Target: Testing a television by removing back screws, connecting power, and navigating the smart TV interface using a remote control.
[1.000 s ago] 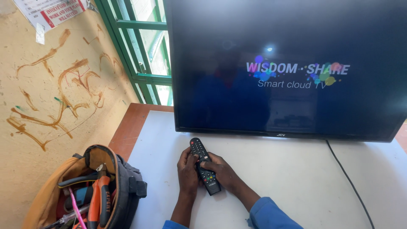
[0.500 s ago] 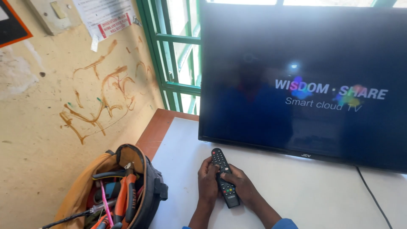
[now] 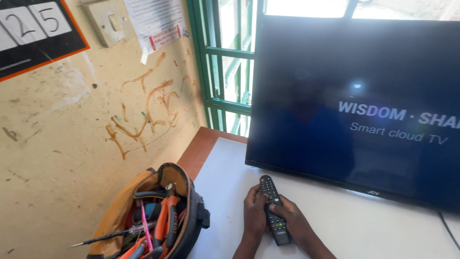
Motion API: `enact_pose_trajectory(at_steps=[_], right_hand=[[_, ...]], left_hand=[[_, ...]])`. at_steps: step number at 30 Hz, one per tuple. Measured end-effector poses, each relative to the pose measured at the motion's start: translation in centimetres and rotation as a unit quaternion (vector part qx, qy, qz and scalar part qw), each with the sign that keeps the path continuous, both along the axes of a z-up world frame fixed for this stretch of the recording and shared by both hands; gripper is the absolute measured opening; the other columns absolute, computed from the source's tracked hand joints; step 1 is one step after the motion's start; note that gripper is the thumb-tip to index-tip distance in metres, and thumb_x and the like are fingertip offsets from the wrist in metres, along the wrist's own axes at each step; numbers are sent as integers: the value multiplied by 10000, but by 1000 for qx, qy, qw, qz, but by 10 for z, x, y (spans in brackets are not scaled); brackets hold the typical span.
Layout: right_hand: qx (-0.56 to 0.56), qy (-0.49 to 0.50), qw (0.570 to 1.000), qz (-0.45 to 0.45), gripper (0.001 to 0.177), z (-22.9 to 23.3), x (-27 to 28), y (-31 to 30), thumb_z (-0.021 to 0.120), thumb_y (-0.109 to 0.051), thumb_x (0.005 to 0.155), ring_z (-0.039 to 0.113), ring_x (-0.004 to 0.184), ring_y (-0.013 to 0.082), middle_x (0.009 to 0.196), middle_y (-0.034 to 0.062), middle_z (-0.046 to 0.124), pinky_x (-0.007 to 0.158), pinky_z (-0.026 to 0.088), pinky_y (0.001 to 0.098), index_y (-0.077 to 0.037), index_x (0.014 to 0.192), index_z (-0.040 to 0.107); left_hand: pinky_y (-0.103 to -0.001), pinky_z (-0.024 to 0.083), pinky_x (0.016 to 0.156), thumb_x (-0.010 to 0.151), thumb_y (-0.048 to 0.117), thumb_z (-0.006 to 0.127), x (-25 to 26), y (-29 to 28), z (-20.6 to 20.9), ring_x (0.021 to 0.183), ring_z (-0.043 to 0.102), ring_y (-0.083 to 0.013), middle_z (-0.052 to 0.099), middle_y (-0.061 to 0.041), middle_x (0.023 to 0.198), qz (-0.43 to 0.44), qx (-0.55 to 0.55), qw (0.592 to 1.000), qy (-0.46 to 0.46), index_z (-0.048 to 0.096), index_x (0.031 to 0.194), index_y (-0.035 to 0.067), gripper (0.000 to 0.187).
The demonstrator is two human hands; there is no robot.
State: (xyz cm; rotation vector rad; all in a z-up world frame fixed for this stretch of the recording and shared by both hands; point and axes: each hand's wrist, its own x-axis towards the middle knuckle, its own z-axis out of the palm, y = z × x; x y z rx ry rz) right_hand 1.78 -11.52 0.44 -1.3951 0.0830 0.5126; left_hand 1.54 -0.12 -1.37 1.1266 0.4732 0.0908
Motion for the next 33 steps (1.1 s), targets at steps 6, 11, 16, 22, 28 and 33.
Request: enact_pose_trajectory(at_steps=[6,11,16,22,28,33], right_hand=[[0,-11,1000,-5,390,-2,0,2,595,-140,890,636,743,259,920,191,696,633,519,374,11,1237,693],[-28,-13,1000,0,366,5,4,8,582,-161,901,610,767,227,923,156,693,657,476,348,-14,1210,714],[-31,8,999,1,336,13,3,19,572,-164,911,591,773,208,927,132,683,657,456,335,-32,1187,711],[-115,7,993,2,409,9,5,44,559,-175,910,666,857,256,1060,162,743,722,488,342,-65,1279,698],[-143,-24,989,-18,265,2,6,41,543,-194,956,580,785,207,893,135,667,684,441,341,-34,1078,717],[-109,-32,993,-4,299,4,3,37,501,-147,932,623,819,228,936,149,699,707,459,347,-14,1103,706]], left_hand=[[-273,522,761,864,129,553,1,1,-6,800,638,-149,724,-78,927,1,-30,999,-20,690,1218,42,389],[-270,525,734,838,105,537,3,3,-5,778,650,-149,743,-87,933,20,-30,999,-36,696,1221,38,420],[-294,533,739,825,127,545,2,6,-1,798,659,-172,742,-94,928,32,-1,999,-34,688,1230,38,439],[-269,516,749,796,138,514,5,18,-6,855,648,-145,731,-63,978,95,-6,995,-29,716,1156,52,421],[-255,505,717,830,141,503,0,17,4,785,616,-114,707,-35,899,59,-17,998,-18,693,1169,73,394],[-267,521,720,840,152,506,-2,16,9,805,633,-123,720,-39,922,48,-11,999,-7,685,1211,68,421]])
